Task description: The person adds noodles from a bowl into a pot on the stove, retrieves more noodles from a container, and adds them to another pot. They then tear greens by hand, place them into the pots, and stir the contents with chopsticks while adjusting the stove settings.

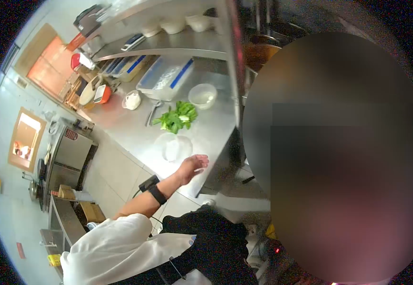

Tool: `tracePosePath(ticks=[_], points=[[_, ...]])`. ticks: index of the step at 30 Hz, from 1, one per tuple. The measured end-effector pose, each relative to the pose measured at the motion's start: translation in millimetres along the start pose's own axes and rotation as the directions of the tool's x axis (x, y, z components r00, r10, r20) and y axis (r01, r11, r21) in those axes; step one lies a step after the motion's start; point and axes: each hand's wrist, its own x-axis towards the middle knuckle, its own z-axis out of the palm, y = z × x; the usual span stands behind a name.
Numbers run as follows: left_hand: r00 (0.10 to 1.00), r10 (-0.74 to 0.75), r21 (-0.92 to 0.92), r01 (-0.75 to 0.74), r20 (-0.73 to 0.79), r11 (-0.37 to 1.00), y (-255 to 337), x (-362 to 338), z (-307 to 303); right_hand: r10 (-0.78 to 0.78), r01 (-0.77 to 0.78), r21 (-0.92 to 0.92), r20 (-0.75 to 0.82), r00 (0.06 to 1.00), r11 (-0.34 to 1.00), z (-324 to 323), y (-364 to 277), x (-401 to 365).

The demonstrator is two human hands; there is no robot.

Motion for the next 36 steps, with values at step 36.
tracePosePath(ticks=[36], points=[[0.404, 0.518, 0.549, -0.046, -0.754, 0.834, 63, 20, -342, -0.598, 0.503, 0.507, 0.801, 0.026, 0.7, 550, -413, -229]])
